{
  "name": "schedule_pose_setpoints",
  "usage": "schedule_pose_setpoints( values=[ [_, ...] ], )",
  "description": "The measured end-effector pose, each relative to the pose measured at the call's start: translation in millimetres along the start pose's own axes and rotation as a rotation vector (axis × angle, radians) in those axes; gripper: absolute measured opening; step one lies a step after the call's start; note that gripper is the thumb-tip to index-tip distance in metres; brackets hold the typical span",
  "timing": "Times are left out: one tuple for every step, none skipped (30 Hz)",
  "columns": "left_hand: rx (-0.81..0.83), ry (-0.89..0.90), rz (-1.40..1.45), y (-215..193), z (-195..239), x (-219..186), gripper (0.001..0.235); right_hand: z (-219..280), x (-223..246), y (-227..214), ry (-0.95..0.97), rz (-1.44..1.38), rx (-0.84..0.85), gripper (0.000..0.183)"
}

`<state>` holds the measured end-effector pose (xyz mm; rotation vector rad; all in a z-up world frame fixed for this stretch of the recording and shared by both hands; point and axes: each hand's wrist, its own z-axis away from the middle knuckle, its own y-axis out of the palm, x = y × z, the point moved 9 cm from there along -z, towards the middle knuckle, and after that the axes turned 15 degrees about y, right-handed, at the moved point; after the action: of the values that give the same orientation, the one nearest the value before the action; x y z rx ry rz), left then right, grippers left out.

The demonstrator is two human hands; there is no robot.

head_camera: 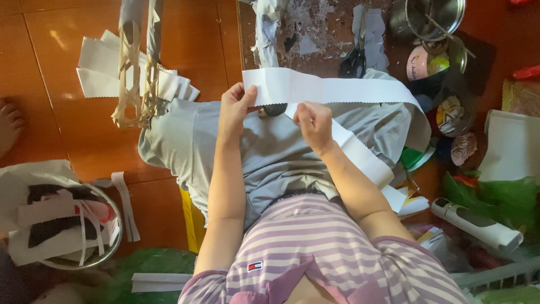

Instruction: Creating a paper-mache giraffe by applying paper strips and adhesive to a structural frame.

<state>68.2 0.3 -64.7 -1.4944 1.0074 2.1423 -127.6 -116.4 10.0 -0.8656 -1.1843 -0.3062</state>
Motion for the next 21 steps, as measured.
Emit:
schedule_pose_setpoints(
  values=[
    [0.002,0.001,-0.002,1.8,0.6,-3.6,0.024,-1.7,-4.8,0.3,-0.001,-0.002,-0.002,0.032],
    [0.003,-0.011,0.011,4.0,1.7,-6.4,0.024,-5.6,-32.5,11.9,0.271,-0.149,0.144,0.044],
    [0.005,-0.019,0.023,6.3,1.4,-10.6,0.023,-3.2,-56.7,27.2,0.535,-0.298,0.295,0.056],
    [0.008,-0.014,0.019,6.8,2.2,-11.1,0.023,-7.0,-55.3,29.7,0.53,-0.302,0.293,0.056],
    [-0.008,-0.021,0.036,6.1,1.8,-11.1,0.022,-7.1,-62.9,40.3,0.691,-0.56,0.353,0.049],
    [-0.022,-0.027,0.053,5.4,1.5,-11.3,0.021,-5.4,-66.9,52.7,0.849,-0.821,0.412,0.045],
    [-0.022,-0.018,0.05,1.9,1.8,-4.5,0.021,-8.3,-70.9,56.4,0.84,-0.822,0.415,0.045],
    [-0.033,-0.029,0.051,-2.5,2.6,3.7,0.019,-14.9,-74.5,53.1,0.798,-0.949,0.322,0.033],
    [-0.043,-0.037,0.051,-6.9,1.3,10.8,0.017,-22.6,-77.9,49.3,0.748,-1.075,0.229,0.022],
    [-0.041,-0.025,0.047,-10.2,1.2,18.8,0.017,-24.0,-62.0,47.9,0.736,-1.078,0.234,0.022],
    [-0.061,-0.029,0.108,-12.6,-1.9,28.1,0.015,-31.6,-42.9,36.9,0.633,-1.041,0.18,0.019],
    [-0.08,-0.032,0.17,-15.2,-5.5,37.2,0.015,-37.9,-22.9,26.1,0.53,-1.003,0.127,0.016],
    [-0.075,-0.018,0.171,-13.7,-5.0,37.9,0.015,-38.9,-15.6,26.7,0.514,-1.002,0.129,0.016],
    [-0.11,-0.061,0.18,-15.1,-3.1,44.1,0.014,-40.2,-8.5,24.5,0.482,-0.959,0.103,0.018],
    [-0.146,-0.108,0.188,-15.7,0.9,51.7,0.013,-39.5,-2.6,21.7,0.453,-0.917,0.075,0.02],
    [-0.142,-0.098,0.189,-14.9,0.1,54.9,0.013,-40.8,-6.5,24.9,0.441,-0.917,0.075,0.02],
    [-0.177,-0.113,0.195,-16.5,-0.8,60.7,0.014,-43.0,-12.1,25.7,0.439,-0.885,0.045,0.02],
    [-0.212,-0.127,0.202,-18.2,-1.6,66.3,0.015,-45.4,-17.4,26.5,0.437,-0.853,0.015,0.019],
    [-0.207,-0.115,0.206,-13.9,-3.1,63.7,0.015,-47.8,-18.3,26.1,0.422,-0.85,0.016,0.019],
    [-0.232,-0.123,0.181,-12.7,-3.3,62.9,0.016,-49.8,-21.8,25.2,0.434,-0.83,-0.001,0.019],
    [-0.258,-0.132,0.154,-13.3,-2.0,62.0,0.02,-50.5,-25.4,25.9,0.449,-0.813,-0.018,0.018]
  ],
)
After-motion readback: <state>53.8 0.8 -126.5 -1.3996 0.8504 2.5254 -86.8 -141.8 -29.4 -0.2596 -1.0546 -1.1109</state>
